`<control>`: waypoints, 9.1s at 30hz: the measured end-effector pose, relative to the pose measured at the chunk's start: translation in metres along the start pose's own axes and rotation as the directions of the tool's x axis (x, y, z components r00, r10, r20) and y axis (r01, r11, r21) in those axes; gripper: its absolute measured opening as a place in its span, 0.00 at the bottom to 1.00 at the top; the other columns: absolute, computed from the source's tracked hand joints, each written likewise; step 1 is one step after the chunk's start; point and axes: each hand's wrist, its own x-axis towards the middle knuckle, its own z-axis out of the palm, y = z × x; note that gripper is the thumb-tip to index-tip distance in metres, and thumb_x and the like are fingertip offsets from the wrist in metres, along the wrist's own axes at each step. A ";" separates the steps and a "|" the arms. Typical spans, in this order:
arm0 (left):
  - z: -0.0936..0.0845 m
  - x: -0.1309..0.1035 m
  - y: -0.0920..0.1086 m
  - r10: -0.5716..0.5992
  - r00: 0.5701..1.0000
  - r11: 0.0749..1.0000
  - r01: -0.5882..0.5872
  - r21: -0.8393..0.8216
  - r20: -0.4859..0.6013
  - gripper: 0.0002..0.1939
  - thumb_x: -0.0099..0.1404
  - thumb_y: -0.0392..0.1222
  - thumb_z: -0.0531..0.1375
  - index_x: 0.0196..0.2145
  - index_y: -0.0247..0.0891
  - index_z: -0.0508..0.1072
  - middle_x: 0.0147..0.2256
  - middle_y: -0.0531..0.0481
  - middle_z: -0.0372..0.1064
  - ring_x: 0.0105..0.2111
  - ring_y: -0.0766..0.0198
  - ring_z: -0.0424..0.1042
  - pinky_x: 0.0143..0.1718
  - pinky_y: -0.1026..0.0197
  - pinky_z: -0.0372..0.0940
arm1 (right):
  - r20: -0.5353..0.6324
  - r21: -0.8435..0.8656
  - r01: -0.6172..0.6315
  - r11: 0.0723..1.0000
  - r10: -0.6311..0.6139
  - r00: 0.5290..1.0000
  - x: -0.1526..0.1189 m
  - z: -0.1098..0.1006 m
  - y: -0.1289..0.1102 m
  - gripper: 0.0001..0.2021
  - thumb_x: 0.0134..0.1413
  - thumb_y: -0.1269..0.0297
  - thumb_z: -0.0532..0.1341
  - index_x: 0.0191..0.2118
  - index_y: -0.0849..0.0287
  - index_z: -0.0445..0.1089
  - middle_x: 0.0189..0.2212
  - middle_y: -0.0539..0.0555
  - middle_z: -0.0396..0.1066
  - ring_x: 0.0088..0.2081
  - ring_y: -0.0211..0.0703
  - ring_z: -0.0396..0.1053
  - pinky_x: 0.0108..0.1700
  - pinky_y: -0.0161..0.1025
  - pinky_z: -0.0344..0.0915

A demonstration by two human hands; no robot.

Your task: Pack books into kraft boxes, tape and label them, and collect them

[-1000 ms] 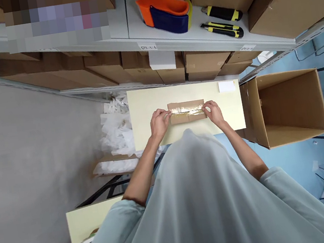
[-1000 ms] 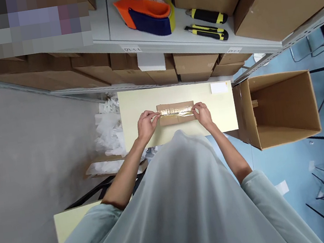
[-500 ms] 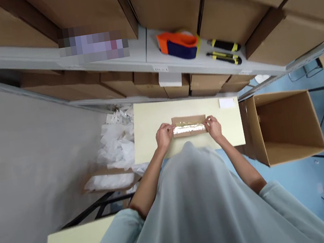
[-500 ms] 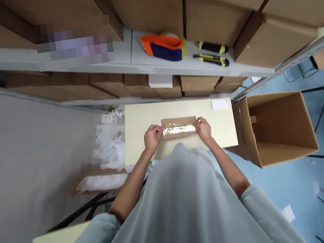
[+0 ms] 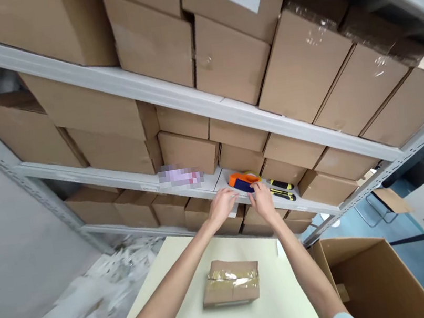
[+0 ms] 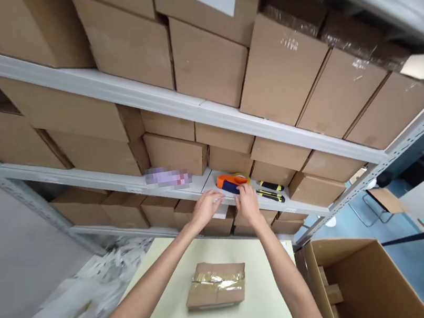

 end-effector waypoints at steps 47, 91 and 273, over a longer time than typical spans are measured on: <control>-0.006 -0.245 0.038 -0.342 0.888 0.740 0.457 -0.494 0.308 0.25 0.70 0.65 0.69 0.50 0.41 0.87 0.50 0.41 0.81 0.49 0.54 0.80 0.50 0.55 0.75 | 0.548 0.685 -0.495 0.535 0.069 0.833 -0.304 0.066 -0.044 0.33 0.67 0.34 0.66 0.62 0.56 0.70 0.54 0.62 0.80 0.54 0.58 0.78 0.60 0.53 0.76; 0.092 -0.294 -0.094 -0.895 0.350 0.070 0.721 -0.689 0.276 0.05 0.58 0.37 0.71 0.33 0.36 0.83 0.36 0.47 0.81 0.33 0.67 0.75 0.40 0.61 0.74 | 0.970 0.076 -0.421 0.904 0.032 0.242 -0.136 0.062 0.004 0.36 0.56 0.26 0.71 0.36 0.62 0.77 0.32 0.55 0.80 0.33 0.42 0.73 0.37 0.37 0.67; 0.033 -0.071 0.131 -0.299 0.932 0.954 0.289 -0.077 -0.207 0.20 0.74 0.30 0.58 0.55 0.41 0.85 0.56 0.43 0.83 0.56 0.49 0.82 0.64 0.49 0.74 | 0.304 -0.049 -0.019 0.999 0.033 0.952 0.070 0.006 0.010 0.22 0.75 0.65 0.59 0.68 0.70 0.64 0.61 0.75 0.77 0.63 0.63 0.77 0.66 0.52 0.68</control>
